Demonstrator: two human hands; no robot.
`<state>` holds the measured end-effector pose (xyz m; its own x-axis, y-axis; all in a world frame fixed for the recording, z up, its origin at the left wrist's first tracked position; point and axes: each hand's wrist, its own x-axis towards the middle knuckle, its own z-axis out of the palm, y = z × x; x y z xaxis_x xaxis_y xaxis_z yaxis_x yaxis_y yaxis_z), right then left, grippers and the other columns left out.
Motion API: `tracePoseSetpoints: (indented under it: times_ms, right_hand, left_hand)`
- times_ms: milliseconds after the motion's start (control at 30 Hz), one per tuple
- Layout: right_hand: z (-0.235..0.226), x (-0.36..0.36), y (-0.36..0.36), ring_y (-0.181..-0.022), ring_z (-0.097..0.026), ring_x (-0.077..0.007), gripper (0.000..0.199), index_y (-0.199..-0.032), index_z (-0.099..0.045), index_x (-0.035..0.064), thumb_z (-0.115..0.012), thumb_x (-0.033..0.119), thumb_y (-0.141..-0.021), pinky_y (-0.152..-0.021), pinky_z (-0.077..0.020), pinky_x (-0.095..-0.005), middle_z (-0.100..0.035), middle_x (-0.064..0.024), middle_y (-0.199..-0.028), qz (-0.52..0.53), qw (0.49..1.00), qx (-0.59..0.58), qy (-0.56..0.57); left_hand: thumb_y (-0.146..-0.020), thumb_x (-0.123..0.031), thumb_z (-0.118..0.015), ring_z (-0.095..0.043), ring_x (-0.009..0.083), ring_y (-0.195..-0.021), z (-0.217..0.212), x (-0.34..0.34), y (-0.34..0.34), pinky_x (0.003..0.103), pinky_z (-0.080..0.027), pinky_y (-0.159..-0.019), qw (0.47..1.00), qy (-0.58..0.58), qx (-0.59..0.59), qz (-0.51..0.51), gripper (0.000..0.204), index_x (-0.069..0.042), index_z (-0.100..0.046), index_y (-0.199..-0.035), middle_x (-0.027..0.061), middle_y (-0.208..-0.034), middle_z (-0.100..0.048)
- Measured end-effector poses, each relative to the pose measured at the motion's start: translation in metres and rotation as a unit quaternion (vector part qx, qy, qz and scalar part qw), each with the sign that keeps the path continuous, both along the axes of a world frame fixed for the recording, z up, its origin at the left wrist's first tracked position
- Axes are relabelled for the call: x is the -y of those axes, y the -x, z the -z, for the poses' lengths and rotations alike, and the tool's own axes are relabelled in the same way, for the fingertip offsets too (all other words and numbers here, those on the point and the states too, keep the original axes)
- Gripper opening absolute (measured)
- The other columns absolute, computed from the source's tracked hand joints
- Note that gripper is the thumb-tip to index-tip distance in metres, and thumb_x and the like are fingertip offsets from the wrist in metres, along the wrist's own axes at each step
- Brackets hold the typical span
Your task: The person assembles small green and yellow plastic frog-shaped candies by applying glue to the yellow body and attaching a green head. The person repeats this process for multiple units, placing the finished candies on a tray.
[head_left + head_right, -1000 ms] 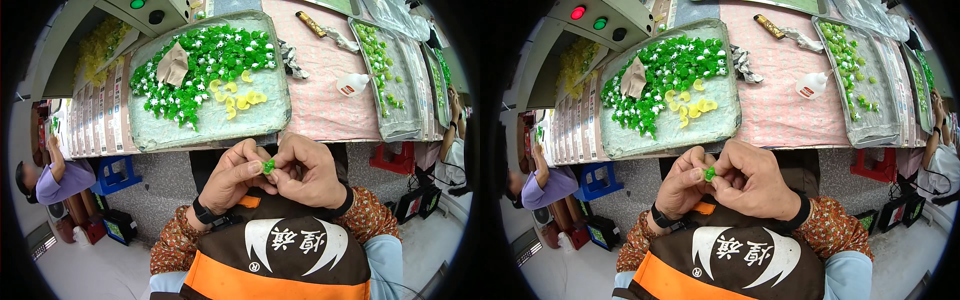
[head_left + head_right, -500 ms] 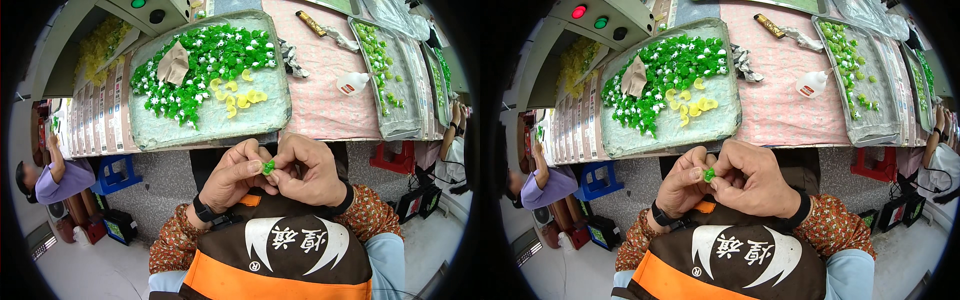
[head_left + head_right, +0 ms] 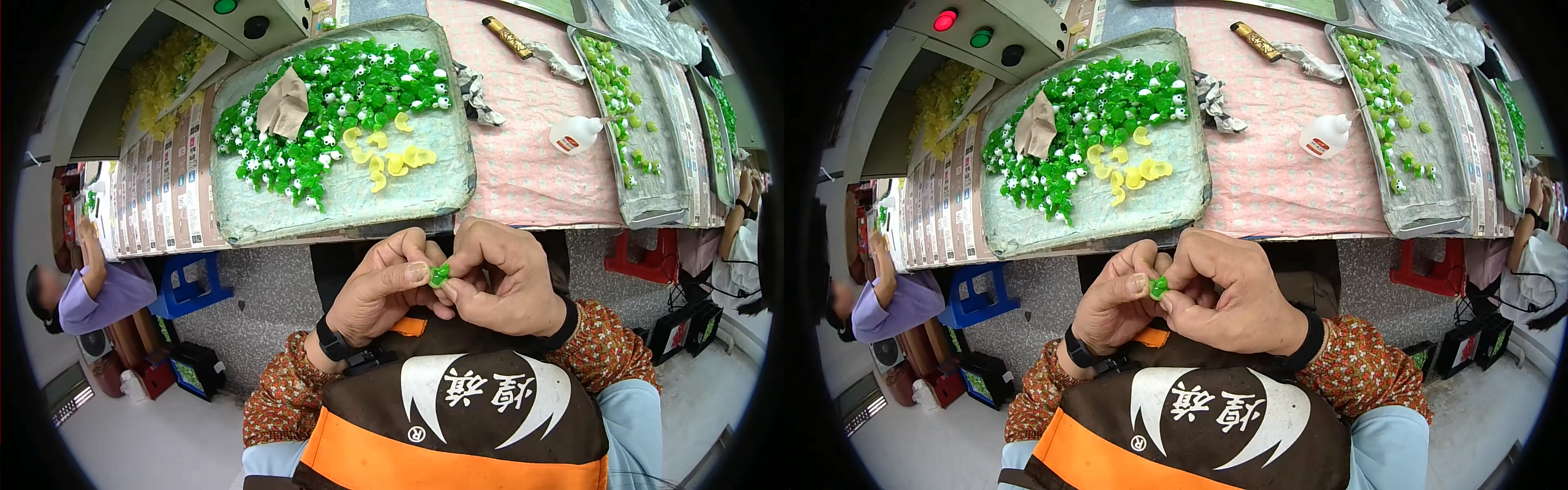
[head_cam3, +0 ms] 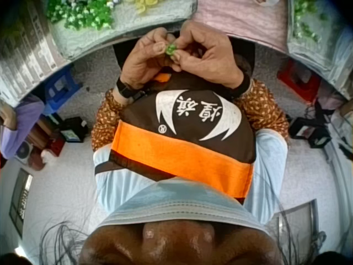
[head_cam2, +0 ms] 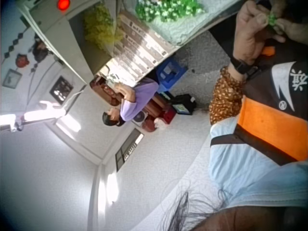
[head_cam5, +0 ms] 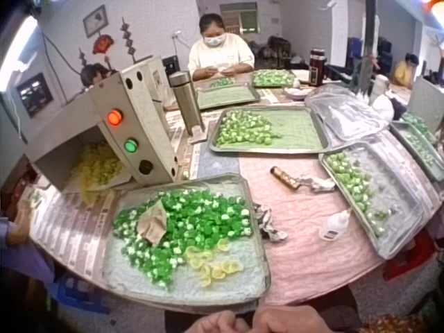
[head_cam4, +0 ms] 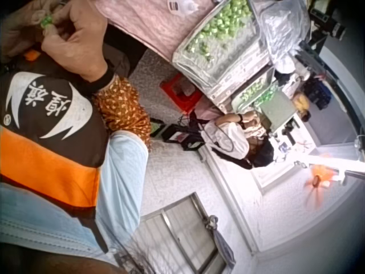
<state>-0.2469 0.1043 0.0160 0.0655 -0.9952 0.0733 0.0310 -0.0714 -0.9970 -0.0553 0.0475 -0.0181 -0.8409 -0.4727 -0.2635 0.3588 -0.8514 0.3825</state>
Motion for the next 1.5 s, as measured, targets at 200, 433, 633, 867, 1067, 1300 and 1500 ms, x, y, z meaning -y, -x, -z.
tracePoseSetpoints:
  times_ms: [200, 433, 633, 867, 1067, 1300, 1500]
  right_hand:
    - [-0.001, -0.001, 0.001, -0.061, -0.049, -0.0012, 0.016, -0.078, -0.056, 0.0037, -0.071, -0.003, -0.08, -0.049, -0.0373, -0.0199, -0.053, 0.0008, -0.077, -0.003, 1.0, 0.005, -0.007]
    - [0.004, -0.001, 0.001, -0.061, -0.05, -0.0017, 0.017, -0.078, -0.056, 0.0036, -0.071, -0.003, -0.079, -0.05, -0.0376, -0.0199, -0.053, 0.0006, -0.076, -0.003, 1.0, 0.015, 0.0]
    - [0.003, -0.001, 0.001, -0.06, -0.05, -0.0024, 0.017, -0.078, -0.056, 0.0037, -0.072, -0.003, -0.079, -0.049, -0.038, -0.0206, -0.053, 0.0001, -0.075, -0.003, 1.0, 0.009, 0.009]
    - [0.004, -0.001, 0.002, -0.06, -0.048, -0.0032, 0.018, -0.077, -0.056, 0.0041, -0.072, -0.002, -0.078, -0.049, -0.0371, -0.0212, -0.053, 0.0003, -0.075, -0.005, 1.0, 0.005, 0.008]
    - [0.005, 0.0, 0.003, -0.059, -0.048, -0.0039, 0.018, -0.077, -0.056, 0.0042, -0.073, -0.002, -0.078, -0.049, -0.0371, -0.0218, -0.053, -0.0001, -0.074, -0.009, 1.0, 0.002, 0.018]
    - [-0.003, 0.001, 0.005, -0.063, -0.056, -0.005, 0.014, -0.08, -0.059, 0.0026, -0.072, -0.002, -0.08, -0.05, -0.0414, -0.0218, -0.056, -0.0019, -0.077, -0.025, 1.0, 0.005, 0.006]
    - [0.001, 0.002, 0.006, -0.068, -0.06, -0.0061, 0.008, -0.084, -0.063, 0.0008, -0.072, 0.0, -0.085, -0.056, -0.0457, -0.0222, -0.059, -0.0033, -0.079, -0.014, 1.0, 0.001, 0.008]
  left_hand:
    - [-0.098, -0.017, -0.063, -0.069, 0.0192, -0.092, 0.0, 0.0, 0.0, 0.036, -0.064, -0.078, 1.0, -0.002, -0.002, 0.004, 0.018, -0.006, -0.05, -0.092, 0.0094, -0.097, -0.06]
    - [-0.098, -0.018, -0.064, -0.068, 0.0185, -0.092, 0.001, 0.001, 0.0, 0.036, -0.063, -0.079, 1.0, -0.005, -0.001, 0.01, 0.019, -0.006, -0.05, -0.092, 0.009, -0.096, -0.059]
    - [-0.098, -0.017, -0.064, -0.068, 0.0181, -0.091, 0.002, 0.001, 0.0, 0.036, -0.063, -0.079, 1.0, -0.013, -0.009, 0.011, 0.018, -0.006, -0.051, -0.091, 0.0082, -0.095, -0.059]
    - [-0.097, -0.016, -0.064, -0.069, 0.0183, -0.089, 0.003, 0.0, 0.0, 0.036, -0.063, -0.08, 1.0, -0.024, -0.008, 0.014, 0.018, -0.006, -0.051, -0.09, 0.0076, -0.093, -0.059]
    - [-0.097, -0.016, -0.065, -0.069, 0.0185, -0.089, 0.004, 0.0, 0.0, 0.037, -0.063, -0.08, 0.999, -0.033, -0.009, 0.014, 0.018, -0.006, -0.052, -0.09, 0.0078, -0.093, -0.059]
    - [-0.097, -0.017, -0.065, -0.069, 0.0186, -0.09, 0.002, 0.003, -0.003, 0.036, -0.063, -0.08, 1.0, -0.001, 0.012, 0.021, 0.019, -0.006, -0.051, -0.093, 0.0086, -0.096, -0.061]
    - [-0.097, -0.019, -0.066, -0.068, 0.0163, -0.094, -0.015, 0.01, -0.007, 0.033, -0.062, -0.08, 0.99, 0.105, 0.091, 0.01, 0.02, -0.006, -0.052, -0.102, 0.0093, -0.102, -0.063]
